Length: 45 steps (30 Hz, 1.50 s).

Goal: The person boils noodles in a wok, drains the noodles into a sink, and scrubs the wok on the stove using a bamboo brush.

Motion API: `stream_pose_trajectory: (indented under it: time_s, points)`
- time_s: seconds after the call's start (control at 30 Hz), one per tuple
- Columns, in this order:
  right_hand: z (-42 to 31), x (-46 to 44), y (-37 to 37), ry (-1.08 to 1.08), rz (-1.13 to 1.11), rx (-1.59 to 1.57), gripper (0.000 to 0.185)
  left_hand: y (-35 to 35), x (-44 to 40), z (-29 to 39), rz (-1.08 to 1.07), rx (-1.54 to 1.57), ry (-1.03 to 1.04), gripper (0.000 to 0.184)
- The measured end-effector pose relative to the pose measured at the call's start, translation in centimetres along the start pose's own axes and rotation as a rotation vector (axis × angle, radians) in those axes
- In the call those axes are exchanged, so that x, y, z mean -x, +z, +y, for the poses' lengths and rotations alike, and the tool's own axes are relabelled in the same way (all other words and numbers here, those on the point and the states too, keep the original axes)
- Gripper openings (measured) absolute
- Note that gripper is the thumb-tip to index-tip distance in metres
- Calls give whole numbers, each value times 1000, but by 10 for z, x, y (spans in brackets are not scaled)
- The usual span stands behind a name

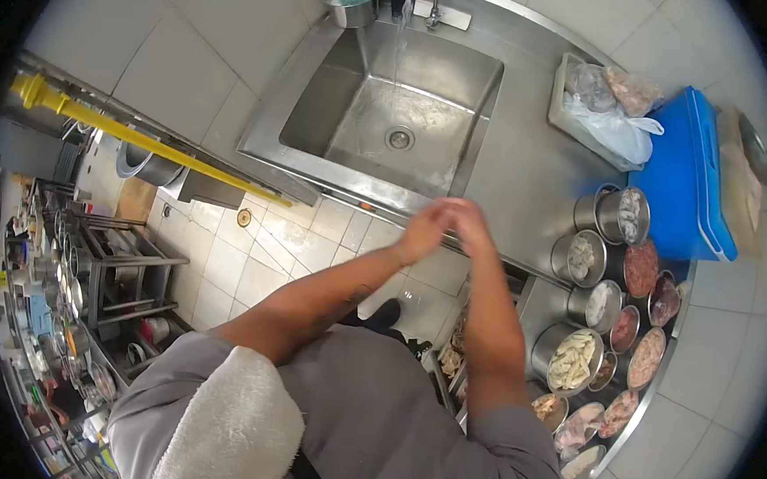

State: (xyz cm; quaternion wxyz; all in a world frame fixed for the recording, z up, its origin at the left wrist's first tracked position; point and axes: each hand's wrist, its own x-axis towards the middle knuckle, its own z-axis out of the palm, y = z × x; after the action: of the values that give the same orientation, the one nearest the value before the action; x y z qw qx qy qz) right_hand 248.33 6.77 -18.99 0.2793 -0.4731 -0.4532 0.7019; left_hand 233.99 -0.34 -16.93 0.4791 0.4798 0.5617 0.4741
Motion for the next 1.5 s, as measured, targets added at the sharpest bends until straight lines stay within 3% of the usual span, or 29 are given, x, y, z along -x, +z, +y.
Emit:
stream_pose_trajectory:
  time_s: [0.03,0.07,0.13,0.17,0.3,0.4,0.47,0.5,0.57,0.6,0.63,0.73,0.83,0.93,1.03,1.1,1.17,1.27,1.4,1.5]
  points:
    - [-7,19,-26,-12,147,113,29,21,8,0,-49,-126,117,43]
    - [8,31,-63,-70,299,446,29,36,16,-1,-98,-254,232,45]
    - [24,67,-101,-337,551,686,31,45,32,7,-100,-401,346,46]
    - [26,85,-101,-327,665,792,31,43,36,9,-108,-544,455,47]
    - [40,105,-98,-356,864,1037,30,30,17,-18,-161,-618,392,36]
    - [50,70,-78,-267,904,1122,26,-10,-19,-36,-306,-811,401,24]
    - [56,27,-22,-307,778,1098,23,-61,-18,-43,-35,-785,451,25]
    - [69,3,11,-506,729,1118,23,-89,-28,-69,18,-797,419,23]
    - [70,-40,84,-623,507,1077,30,-154,-34,-76,110,-703,383,19]
    - [44,-51,111,-598,336,1050,36,-184,-44,-84,144,-768,379,19]
    - [7,-48,134,-509,299,913,44,-211,-53,-82,163,-795,346,14]
    - [-7,-88,88,-447,768,943,60,-287,-96,-73,173,-877,372,39]
    - [-9,-57,-29,-217,1070,1191,75,-346,-138,-70,56,-971,274,37]
    - [0,-17,-92,178,1203,1302,82,-360,-149,-78,-29,-1210,194,36]
    - [-6,-78,-65,310,1223,1274,86,-366,-140,-63,-192,-1306,118,34]
    - [-40,-157,-21,297,1053,1457,81,-370,-154,-48,-287,-1220,73,35]
    - [-92,-219,12,-89,729,1414,79,-371,-186,-55,-328,-1208,54,36]
    - [-106,-261,-33,-216,861,1155,78,-378,-220,-46,-350,-1190,1,38]
    - [-85,-175,-113,149,1306,1267,74,-369,-201,-40,-329,-1128,-71,39]
    - [-76,-234,-88,135,1197,1465,72,-367,-232,-41,-344,-1107,-138,38]
